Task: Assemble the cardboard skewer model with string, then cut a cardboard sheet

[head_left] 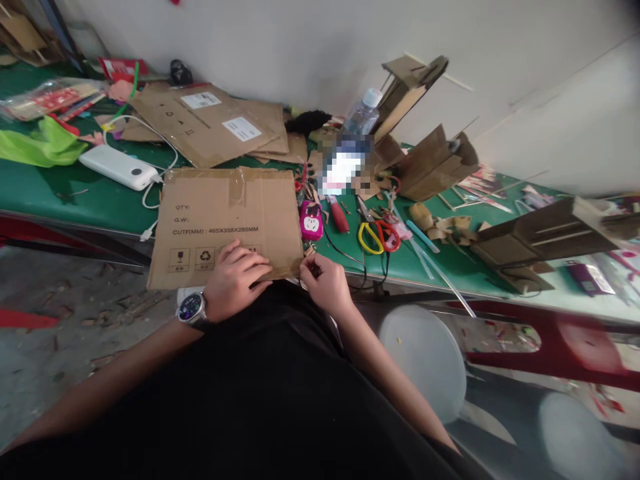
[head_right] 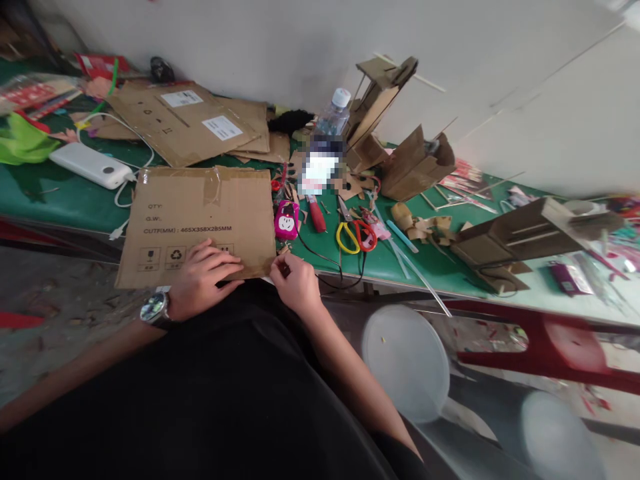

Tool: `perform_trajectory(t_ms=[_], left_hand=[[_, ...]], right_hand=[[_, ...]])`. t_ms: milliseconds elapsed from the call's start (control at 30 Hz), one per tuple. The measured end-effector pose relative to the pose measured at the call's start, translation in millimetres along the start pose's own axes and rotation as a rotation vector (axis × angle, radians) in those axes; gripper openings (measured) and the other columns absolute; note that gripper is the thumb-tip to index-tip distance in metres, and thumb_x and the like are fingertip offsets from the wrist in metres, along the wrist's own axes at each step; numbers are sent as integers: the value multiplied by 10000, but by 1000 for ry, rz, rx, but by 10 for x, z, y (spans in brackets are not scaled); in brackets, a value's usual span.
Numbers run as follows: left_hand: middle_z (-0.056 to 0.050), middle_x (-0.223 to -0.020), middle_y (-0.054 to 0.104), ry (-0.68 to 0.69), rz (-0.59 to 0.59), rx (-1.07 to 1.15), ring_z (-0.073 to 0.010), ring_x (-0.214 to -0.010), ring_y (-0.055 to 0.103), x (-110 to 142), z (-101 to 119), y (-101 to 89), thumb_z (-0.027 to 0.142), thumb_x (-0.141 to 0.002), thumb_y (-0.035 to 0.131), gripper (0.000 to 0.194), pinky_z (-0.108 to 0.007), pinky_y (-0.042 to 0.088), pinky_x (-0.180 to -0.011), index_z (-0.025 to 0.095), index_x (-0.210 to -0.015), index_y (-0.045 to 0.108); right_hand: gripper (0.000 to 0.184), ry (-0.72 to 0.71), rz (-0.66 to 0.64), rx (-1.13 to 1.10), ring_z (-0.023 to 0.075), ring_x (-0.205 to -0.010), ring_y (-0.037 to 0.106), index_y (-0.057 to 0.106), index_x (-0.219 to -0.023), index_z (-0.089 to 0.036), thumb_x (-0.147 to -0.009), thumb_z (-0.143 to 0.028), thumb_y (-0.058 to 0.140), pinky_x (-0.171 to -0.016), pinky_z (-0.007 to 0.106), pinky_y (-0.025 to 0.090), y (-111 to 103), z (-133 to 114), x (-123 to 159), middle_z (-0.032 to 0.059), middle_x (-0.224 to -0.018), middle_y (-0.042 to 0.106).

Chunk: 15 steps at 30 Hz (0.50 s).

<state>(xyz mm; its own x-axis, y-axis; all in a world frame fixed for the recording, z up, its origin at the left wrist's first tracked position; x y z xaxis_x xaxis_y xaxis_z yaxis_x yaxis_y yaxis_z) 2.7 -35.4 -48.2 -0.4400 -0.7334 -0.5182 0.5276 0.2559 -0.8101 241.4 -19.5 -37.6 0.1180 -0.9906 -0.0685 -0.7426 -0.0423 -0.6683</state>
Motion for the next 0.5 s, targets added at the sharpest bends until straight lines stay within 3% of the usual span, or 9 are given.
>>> perform_trajectory(t_ms=[167, 500], left_hand=[[-29, -1108, 799, 16, -24, -48, -245, -971, 655, 12, -13, 16, 223, -963, 685, 180, -576, 394, -1167, 270, -1096, 797], [-18, -1071, 804, 34, -2, -36, -222, -904, 639, 19, -18, 16, 218, -949, 692, 154, -577, 389, -1184, 268, -1045, 803]], right_hand=[[182, 113, -55, -121, 155, -654, 596, 709, -831, -197, -871, -347, 613, -616, 252, 416, 44, 74, -22, 17, -737, 704], [250, 304, -63, -386, 126, -562, 499, 723, -753, -169, -774, -412, 668, -559, 259, 376, 120, 25, -75, -7, -633, 631]])
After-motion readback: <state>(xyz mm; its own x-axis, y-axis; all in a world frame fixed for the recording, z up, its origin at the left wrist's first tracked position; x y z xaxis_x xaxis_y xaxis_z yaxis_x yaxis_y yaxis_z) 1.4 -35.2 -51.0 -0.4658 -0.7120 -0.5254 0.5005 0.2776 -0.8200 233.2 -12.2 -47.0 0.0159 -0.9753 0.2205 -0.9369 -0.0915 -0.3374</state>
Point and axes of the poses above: each hand's wrist, its own x-axis away from the middle knuckle, its own y-axis out of the palm, z = x × y, the point moved 1 cm from there along -x, towards the middle knuckle
